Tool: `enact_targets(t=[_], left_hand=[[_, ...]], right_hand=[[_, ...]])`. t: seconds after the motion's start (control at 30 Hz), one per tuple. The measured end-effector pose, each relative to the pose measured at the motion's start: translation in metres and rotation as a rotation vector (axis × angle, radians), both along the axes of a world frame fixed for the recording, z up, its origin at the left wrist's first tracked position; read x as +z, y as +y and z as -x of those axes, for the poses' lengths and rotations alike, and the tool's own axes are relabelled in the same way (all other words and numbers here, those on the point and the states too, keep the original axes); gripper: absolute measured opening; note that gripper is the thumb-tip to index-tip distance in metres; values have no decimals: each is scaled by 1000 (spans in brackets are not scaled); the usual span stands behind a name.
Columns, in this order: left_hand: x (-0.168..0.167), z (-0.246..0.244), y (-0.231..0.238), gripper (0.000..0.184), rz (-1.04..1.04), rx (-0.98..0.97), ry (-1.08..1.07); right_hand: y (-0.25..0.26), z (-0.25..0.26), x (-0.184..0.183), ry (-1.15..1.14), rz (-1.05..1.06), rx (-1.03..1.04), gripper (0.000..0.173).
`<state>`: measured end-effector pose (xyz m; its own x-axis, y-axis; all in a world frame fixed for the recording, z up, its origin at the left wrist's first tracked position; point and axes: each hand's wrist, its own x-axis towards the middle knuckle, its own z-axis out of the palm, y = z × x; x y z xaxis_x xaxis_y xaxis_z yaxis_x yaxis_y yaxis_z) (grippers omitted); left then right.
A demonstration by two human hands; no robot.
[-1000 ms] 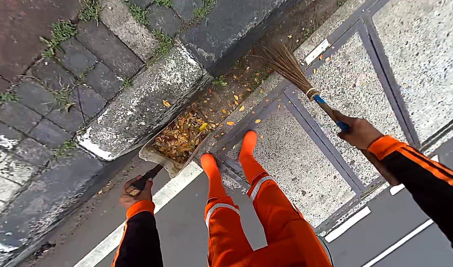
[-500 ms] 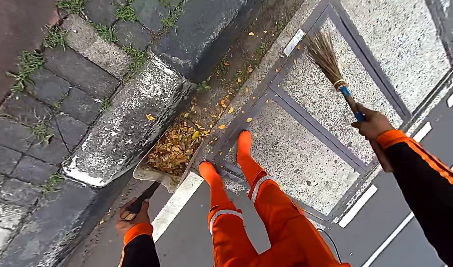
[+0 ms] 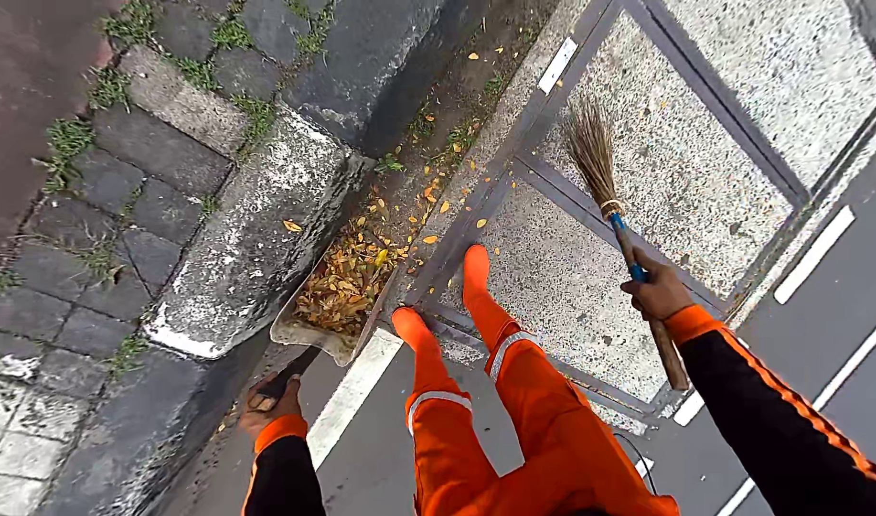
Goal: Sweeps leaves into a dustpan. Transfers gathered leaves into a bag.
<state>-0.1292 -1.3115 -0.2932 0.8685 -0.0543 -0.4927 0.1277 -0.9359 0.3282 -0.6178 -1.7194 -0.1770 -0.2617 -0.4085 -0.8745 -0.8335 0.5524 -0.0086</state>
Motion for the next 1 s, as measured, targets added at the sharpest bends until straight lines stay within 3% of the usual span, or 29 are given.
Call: enact_targets(t=[0.1,0.17,0.3,0.33,0.4,0.47,0.53,0.63,0.7,0.77,0.9,1.0], left_hand=[[0,-1,6,50,-22,-31,13],[-4,-1,12,50,-5,-53,11],[-4,-3,16,52,39,-75,30],[2,-2,17,52,15,-69,49],[7,-4,19,51,-7,-65,65],[3,-6,23,50,-7,-73,70],[-5,-6,33,50,14,-87,59],[-5,-8,42,49,34,-98,82],[-6,-10,48,49,35,-105,97],[-9,-13,53,49,20,-110,109],[-21,-18,72,47,13,-127,121],[-18,-23,75,47,-1,-106,126]], right_hand=[[50,-57,-46,-148,-204,159,88],[90,-78,-25,-300,-256,231,87],[155,-64,53,-432,-172,17,83],[172,-66,59,-392,-121,-49,84],[199,-86,38,-288,-32,-161,87],[215,-120,-5,-229,-83,-155,89],[233,-149,-24,-293,-211,-73,89],[258,-145,16,-428,-258,-61,86],[271,-124,57,-450,-205,-156,84],[288,-119,73,-402,-113,-263,84],[311,-164,25,-312,-186,-241,84],[312,-176,37,-399,-256,-114,74]])
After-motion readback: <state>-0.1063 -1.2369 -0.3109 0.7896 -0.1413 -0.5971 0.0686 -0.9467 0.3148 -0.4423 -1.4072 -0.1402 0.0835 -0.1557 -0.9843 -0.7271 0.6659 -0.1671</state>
